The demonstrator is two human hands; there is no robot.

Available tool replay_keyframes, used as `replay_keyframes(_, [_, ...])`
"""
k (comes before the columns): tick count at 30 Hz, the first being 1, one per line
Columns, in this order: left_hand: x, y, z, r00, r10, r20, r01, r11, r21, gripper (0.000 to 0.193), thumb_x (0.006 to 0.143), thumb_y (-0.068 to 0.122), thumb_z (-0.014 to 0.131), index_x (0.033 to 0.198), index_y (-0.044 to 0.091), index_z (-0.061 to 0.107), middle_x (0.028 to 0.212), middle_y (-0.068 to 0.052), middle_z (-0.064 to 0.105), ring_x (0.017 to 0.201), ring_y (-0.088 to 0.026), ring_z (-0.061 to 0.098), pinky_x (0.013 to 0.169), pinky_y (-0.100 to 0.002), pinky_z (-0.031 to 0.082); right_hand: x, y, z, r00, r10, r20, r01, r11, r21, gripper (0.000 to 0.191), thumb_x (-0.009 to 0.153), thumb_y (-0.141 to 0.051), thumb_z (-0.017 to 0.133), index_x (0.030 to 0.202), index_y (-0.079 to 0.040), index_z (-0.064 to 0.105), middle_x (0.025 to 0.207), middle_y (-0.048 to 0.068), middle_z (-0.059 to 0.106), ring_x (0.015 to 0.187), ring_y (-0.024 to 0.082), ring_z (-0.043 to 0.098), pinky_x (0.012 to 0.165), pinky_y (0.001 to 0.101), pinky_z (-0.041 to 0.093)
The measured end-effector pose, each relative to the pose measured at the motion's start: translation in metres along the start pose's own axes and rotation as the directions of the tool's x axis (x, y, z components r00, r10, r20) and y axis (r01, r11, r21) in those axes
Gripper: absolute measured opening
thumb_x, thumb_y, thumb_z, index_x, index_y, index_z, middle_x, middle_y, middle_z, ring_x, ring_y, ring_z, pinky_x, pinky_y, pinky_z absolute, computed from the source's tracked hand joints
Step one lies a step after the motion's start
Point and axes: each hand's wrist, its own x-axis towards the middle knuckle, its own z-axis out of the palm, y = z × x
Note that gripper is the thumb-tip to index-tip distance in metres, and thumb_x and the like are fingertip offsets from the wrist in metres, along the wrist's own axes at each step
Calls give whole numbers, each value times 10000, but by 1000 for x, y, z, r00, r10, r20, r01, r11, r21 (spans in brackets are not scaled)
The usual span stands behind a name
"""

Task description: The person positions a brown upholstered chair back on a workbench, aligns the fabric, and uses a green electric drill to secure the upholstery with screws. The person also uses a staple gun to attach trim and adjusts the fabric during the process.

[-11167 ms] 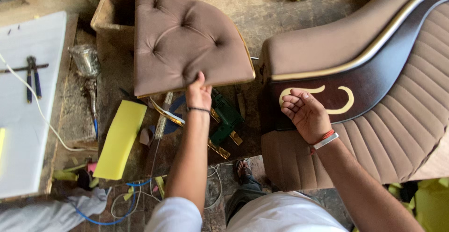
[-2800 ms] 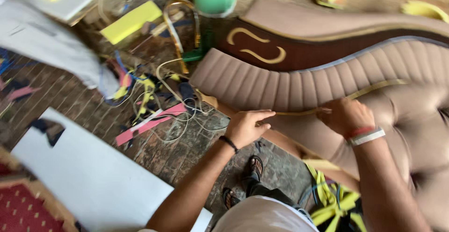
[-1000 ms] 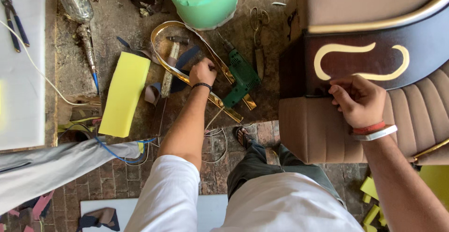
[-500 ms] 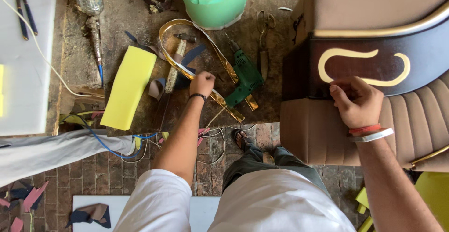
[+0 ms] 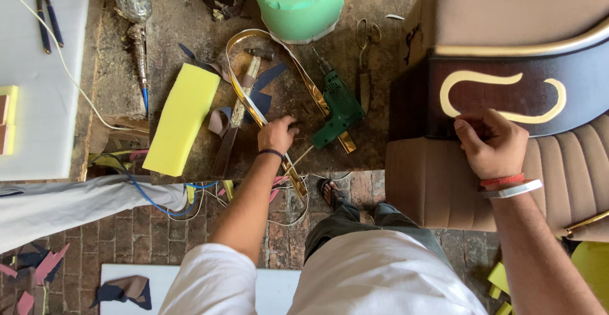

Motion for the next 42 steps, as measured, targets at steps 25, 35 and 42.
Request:
replay_keyframes(25, [30, 74, -18, 929, -205, 307, 292, -100, -951, 190, 812, 282, 621, 729, 236, 456, 536, 78, 341, 408, -86, 268, 368, -263, 177, -2, -17, -22, 999, 25, 39, -24, 1000, -6, 186, 867, -171, 739, 985, -29, 755, 806, 120, 736, 697, 165, 699, 655, 322, 555])
replay_keyframes(35, [-53, 326, -69, 842, 426, 331, 418, -128, -899, 236, 899, 321, 457, 827, 118, 554, 658, -9, 479, 483, -115, 398, 417, -253, 287, -4, 29, -76, 948, 178, 265, -308, 731, 609, 180, 951, -118, 697, 1071, 12, 731, 870, 39, 732, 739, 118, 657, 669, 279, 562])
replay_keyframes(42, [-44, 502, 6, 817, 470, 335, 277, 190, -942, 234, 1010, 275, 504, 854, 117, 577, 677, 20, 495, 494, -70, 400, 401, -214, 265, 18, 131, -265, 960, 274, -49, -195, 788, 584, 203, 957, -122, 672, 1107, 0, 736, 901, 35, 740, 804, 103, 694, 729, 260, 558])
